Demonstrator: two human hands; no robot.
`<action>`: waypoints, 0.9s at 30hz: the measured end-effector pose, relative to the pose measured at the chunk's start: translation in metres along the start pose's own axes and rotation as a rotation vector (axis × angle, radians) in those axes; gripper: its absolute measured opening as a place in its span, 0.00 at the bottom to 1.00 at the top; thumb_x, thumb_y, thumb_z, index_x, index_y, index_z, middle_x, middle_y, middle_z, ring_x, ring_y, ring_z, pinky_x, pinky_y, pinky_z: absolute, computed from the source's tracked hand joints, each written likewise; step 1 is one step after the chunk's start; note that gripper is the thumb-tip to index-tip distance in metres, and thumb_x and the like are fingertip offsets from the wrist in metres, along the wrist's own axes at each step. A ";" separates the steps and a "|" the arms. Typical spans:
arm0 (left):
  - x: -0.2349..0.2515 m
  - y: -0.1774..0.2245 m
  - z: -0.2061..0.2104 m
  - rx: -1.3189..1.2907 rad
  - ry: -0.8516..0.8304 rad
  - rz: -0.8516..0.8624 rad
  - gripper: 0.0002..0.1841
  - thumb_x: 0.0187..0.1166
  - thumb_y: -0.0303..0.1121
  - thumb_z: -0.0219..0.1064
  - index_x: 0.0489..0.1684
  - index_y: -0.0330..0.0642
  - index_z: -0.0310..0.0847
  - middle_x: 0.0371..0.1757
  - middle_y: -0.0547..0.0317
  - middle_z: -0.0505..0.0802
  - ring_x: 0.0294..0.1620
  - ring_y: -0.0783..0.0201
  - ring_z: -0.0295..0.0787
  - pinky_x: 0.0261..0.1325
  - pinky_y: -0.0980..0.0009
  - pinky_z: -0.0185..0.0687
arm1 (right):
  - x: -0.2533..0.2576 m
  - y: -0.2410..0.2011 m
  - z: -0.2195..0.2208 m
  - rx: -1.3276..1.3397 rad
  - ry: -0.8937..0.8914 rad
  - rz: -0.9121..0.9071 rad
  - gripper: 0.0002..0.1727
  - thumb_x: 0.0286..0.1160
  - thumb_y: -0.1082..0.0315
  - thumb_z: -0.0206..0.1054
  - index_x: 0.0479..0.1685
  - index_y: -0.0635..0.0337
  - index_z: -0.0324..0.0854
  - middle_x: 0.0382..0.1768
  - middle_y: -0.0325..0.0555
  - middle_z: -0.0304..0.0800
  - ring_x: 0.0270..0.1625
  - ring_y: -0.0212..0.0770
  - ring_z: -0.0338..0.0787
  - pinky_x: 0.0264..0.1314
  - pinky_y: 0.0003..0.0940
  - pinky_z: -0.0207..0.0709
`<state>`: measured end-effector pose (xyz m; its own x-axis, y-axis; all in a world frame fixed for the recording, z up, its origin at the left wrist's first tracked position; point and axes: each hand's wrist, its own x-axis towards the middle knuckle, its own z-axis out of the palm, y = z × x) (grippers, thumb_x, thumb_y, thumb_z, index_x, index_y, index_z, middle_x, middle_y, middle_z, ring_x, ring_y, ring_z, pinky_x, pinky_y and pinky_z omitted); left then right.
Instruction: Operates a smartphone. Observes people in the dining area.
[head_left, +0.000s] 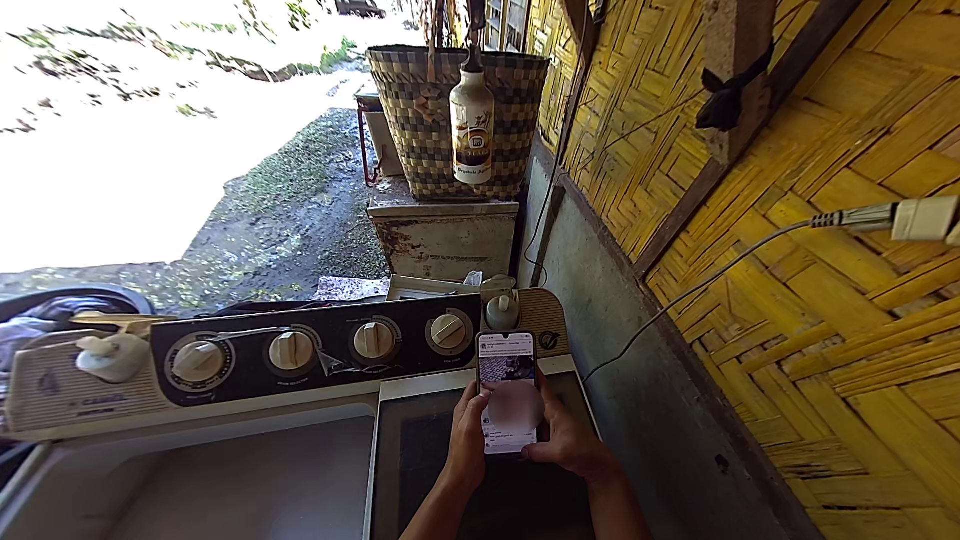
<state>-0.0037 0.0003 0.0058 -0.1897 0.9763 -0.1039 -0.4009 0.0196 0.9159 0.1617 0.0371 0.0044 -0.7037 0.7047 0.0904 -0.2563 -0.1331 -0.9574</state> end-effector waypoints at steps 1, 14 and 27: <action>0.000 0.000 0.000 0.001 -0.001 0.002 0.22 0.82 0.35 0.43 0.68 0.36 0.72 0.54 0.58 0.90 0.54 0.72 0.89 0.58 0.72 0.87 | 0.000 0.000 0.000 -0.005 -0.001 -0.002 0.72 0.43 0.92 0.68 0.91 0.62 0.14 0.84 0.55 0.66 0.79 0.46 0.80 0.77 0.44 0.81; 0.000 0.000 0.000 0.015 0.000 0.006 0.22 0.82 0.35 0.43 0.69 0.36 0.72 0.54 0.58 0.90 0.54 0.73 0.89 0.58 0.73 0.87 | -0.001 -0.002 0.001 -0.004 0.004 -0.005 0.73 0.43 0.93 0.69 0.91 0.63 0.14 0.84 0.54 0.66 0.79 0.42 0.80 0.78 0.40 0.80; 0.000 0.000 0.000 0.010 -0.001 0.008 0.22 0.83 0.35 0.43 0.69 0.36 0.72 0.54 0.58 0.90 0.54 0.72 0.89 0.58 0.72 0.87 | -0.001 -0.002 0.002 0.010 0.000 -0.004 0.73 0.42 0.93 0.68 0.91 0.61 0.13 0.83 0.53 0.67 0.78 0.43 0.81 0.76 0.42 0.81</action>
<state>-0.0038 0.0005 0.0052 -0.1925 0.9766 -0.0959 -0.3902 0.0135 0.9206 0.1616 0.0356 0.0070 -0.7031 0.7049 0.0939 -0.2652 -0.1373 -0.9544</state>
